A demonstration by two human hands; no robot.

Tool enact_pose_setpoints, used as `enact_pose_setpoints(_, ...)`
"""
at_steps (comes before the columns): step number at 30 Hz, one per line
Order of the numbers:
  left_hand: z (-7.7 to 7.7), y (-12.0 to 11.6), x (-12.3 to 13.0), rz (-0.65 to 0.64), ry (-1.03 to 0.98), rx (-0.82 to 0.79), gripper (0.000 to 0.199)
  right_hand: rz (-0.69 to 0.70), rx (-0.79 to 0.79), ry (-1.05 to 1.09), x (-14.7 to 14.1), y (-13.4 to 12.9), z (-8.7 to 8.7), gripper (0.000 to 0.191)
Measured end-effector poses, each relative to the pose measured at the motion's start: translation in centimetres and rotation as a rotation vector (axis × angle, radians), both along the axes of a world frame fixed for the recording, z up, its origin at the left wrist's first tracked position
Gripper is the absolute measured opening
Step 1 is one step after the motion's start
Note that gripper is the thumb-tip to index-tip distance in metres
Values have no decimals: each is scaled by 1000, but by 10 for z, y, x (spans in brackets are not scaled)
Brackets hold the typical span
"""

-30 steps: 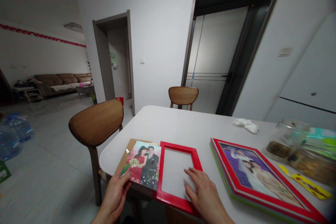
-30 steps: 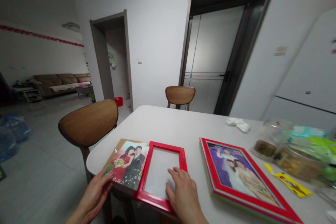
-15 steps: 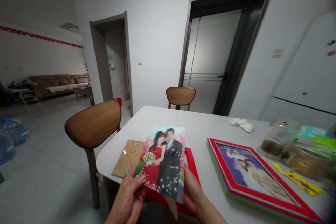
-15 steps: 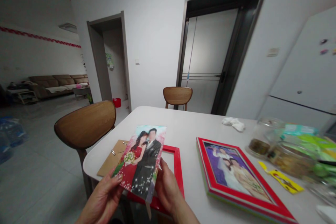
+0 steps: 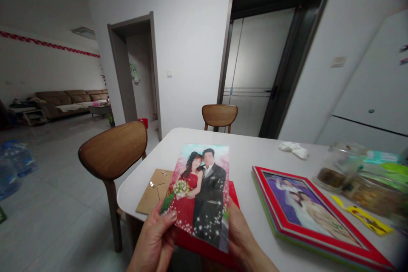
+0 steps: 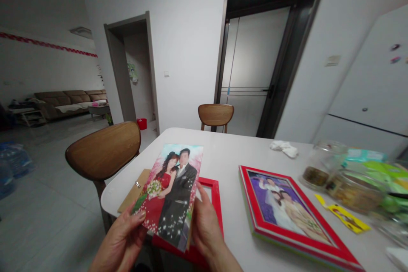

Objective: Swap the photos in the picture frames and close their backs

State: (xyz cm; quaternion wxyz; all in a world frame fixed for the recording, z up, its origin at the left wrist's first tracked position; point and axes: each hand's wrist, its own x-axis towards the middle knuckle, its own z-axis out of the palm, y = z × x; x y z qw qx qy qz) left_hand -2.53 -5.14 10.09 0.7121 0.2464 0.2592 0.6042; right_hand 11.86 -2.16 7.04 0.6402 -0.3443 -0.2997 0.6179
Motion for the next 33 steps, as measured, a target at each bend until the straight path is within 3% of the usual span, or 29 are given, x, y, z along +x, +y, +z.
enact_pose_setpoints(4, -21, 5, -1, 47, 96, -35, 40, -107, -113, -97, 18, 5, -1, 69)
enact_pose_setpoints(9, -39, 6, 8, 41, 105, -70, 45, -25, -149, -91, 21, 1, -15, 56)
enact_pose_setpoints(14, -47, 2, 14, 24, 111, -22, 43, 70, -73, -14, 18, -2, -13, 50)
enact_pose_setpoints(18, -45, 11, 6, -91, 180, 55, 50, 65, 20, -89, 25, -5, -4, 53)
enact_pose_setpoints(23, -22, 29, 2, -301, 256, 74, 34, 132, 23, -101, 31, -9, 3, 46)
enact_pose_setpoints(27, -15, 34, 18, -216, 222, 84, 34, 119, 11, -202, 31, -9, -1, 43)
enact_pose_setpoints(33, -32, 40, 25, -209, 297, 155, 27, 54, -62, -303, 39, -1, -15, 33)
